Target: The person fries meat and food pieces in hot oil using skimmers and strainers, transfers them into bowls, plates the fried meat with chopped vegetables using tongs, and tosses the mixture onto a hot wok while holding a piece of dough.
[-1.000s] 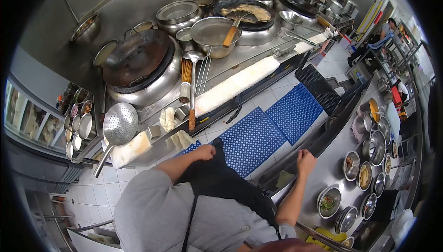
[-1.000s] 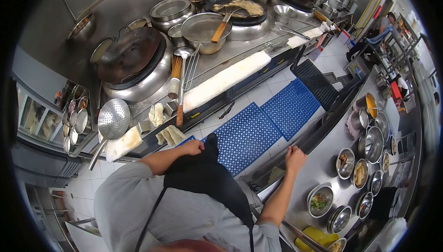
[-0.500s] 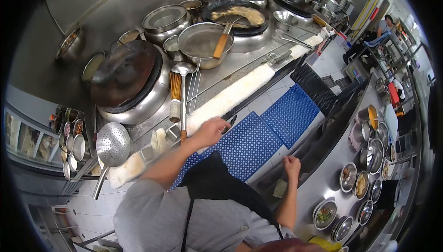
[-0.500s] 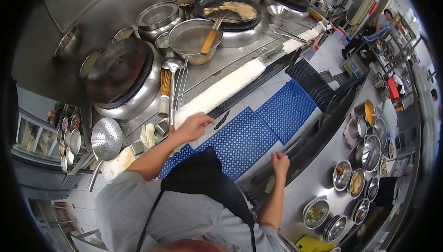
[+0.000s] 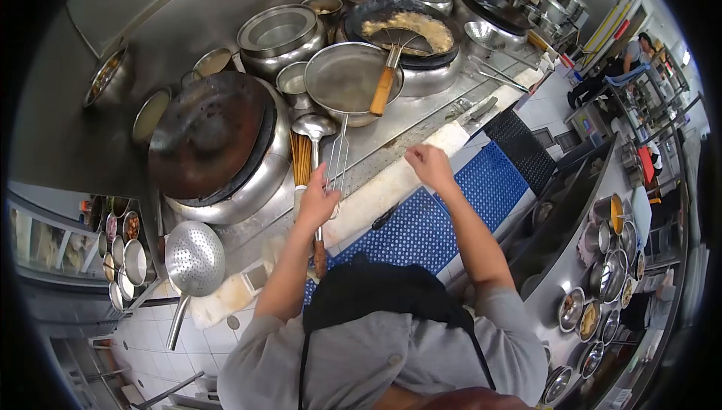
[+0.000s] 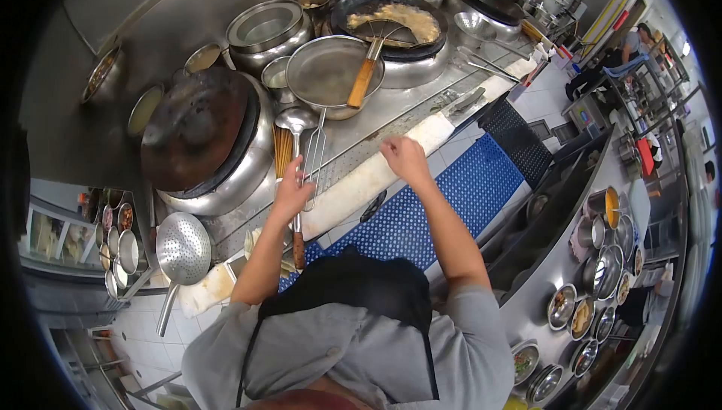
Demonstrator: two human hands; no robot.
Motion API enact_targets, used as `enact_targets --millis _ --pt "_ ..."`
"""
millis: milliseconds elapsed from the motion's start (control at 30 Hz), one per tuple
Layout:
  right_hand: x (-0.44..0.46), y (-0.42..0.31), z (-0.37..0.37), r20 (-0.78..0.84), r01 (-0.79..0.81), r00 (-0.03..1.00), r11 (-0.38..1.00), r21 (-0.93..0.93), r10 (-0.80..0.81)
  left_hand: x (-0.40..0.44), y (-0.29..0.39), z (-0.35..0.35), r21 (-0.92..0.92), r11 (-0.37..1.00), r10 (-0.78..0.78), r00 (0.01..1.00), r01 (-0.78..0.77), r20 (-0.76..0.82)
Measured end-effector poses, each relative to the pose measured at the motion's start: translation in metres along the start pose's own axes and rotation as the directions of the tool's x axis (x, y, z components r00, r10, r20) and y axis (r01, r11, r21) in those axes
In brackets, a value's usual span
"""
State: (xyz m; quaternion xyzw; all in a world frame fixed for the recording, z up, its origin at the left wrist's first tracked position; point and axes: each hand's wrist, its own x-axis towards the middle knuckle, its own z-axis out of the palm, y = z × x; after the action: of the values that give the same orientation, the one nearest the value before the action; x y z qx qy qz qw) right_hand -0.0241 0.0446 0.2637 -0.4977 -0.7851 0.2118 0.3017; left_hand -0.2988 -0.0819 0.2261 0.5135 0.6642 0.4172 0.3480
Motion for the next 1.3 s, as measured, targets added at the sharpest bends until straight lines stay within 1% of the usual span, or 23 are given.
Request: enact_targets --millis 33,67,133,233,367,467,533,567,667,733,767,800,833,900,933,1000,1100,1167,1233,1300 --pt "0.023 -0.003 0.006 -0.036 0.019 0.999 1.000 -0.001 -0.019 -0.002 0.001 0.001 -0.180 0.971 -0.143 0.985 0.159 0.095" --pt "0.046 -0.005 0.012 -0.073 0.039 0.997 0.999 -0.004 -0.039 -0.003 -0.001 0.002 -0.310 0.923 -0.199 0.972 0.229 0.125" --pt "0.088 -0.006 0.027 -0.070 -0.028 0.997 0.990 -0.137 0.019 -0.007 -0.004 0.003 -0.534 0.765 -0.293 0.933 0.359 0.207" --pt "0.136 -0.023 0.043 -0.099 -0.093 0.993 0.942 -0.323 0.064 -0.001 -0.021 0.001 -0.687 0.534 -0.251 0.869 0.492 0.428" --pt "0.170 -0.033 0.068 -0.041 -0.185 0.982 0.878 -0.441 0.185 -0.001 -0.015 0.004 -0.714 0.439 -0.174 0.832 0.545 0.528" --pt "0.185 -0.039 0.071 -0.020 -0.232 0.966 0.838 -0.494 0.256 0.000 -0.007 0.009 -0.738 0.392 -0.136 0.828 0.549 0.544" --pt "0.194 -0.042 0.069 0.003 -0.245 0.956 0.804 -0.542 0.294 0.005 -0.004 0.010 -0.747 0.374 -0.153 0.831 0.550 0.535" --pt "0.198 -0.042 0.065 0.010 -0.226 0.962 0.812 -0.538 0.274 0.008 -0.004 0.010 -0.751 0.363 -0.164 0.831 0.551 0.531" --pt "0.194 -0.044 0.029 0.040 -0.187 0.970 0.837 -0.514 0.241 0.019 -0.006 0.004 -0.754 0.399 -0.229 0.853 0.522 0.469" --pt "0.183 -0.045 -0.005 0.054 -0.182 0.970 0.858 -0.480 0.236 0.022 -0.010 -0.003 -0.755 0.456 -0.207 0.881 0.471 0.425" --pt "0.180 -0.031 -0.011 0.043 -0.179 0.973 0.855 -0.487 0.228 0.024 -0.010 -0.005 -0.753 0.486 -0.193 0.895 0.444 0.403" --pt "0.177 -0.013 -0.016 0.031 -0.177 0.975 0.852 -0.493 0.220 0.019 0.008 -0.007 -0.739 0.524 -0.268 0.905 0.424 0.329" --pt "0.174 0.002 -0.018 0.017 -0.176 0.977 0.849 -0.498 0.213 0.017 0.013 -0.009 -0.713 0.578 -0.290 0.916 0.398 0.276" --pt "0.157 0.029 -0.015 -0.067 -0.161 0.987 0.853 -0.497 0.147 0.013 0.018 -0.012 -0.645 0.681 -0.319 0.933 0.347 0.166" --pt "0.149 0.035 -0.014 -0.110 -0.153 0.987 0.855 -0.495 0.113 0.015 0.024 -0.015 -0.598 0.748 -0.293 0.952 0.289 0.093" --pt "0.137 0.040 -0.010 -0.093 -0.153 0.988 0.847 -0.508 0.123 0.026 0.035 -0.022 -0.477 0.861 -0.221 0.974 0.174 -0.044" --pt "0.134 0.048 -0.006 -0.045 -0.148 0.988 0.821 -0.551 0.148 0.067 0.045 -0.040 -0.368 0.924 -0.154 0.982 0.105 -0.108" --pt "0.134 0.052 -0.007 -0.017 -0.146 0.986 0.806 -0.574 0.167 0.103 0.054 -0.053 -0.120 0.993 0.000 0.990 -0.017 -0.143" --pt "0.135 0.054 -0.008 0.004 -0.147 0.983 0.800 -0.582 0.183 0.142 0.063 -0.062 0.129 0.976 0.197 0.968 -0.178 -0.157" --pt "0.134 0.056 -0.009 -0.013 -0.140 0.987 0.806 -0.575 0.162 0.168 0.093 -0.067 0.256 0.950 0.210 0.973 -0.180 -0.096"
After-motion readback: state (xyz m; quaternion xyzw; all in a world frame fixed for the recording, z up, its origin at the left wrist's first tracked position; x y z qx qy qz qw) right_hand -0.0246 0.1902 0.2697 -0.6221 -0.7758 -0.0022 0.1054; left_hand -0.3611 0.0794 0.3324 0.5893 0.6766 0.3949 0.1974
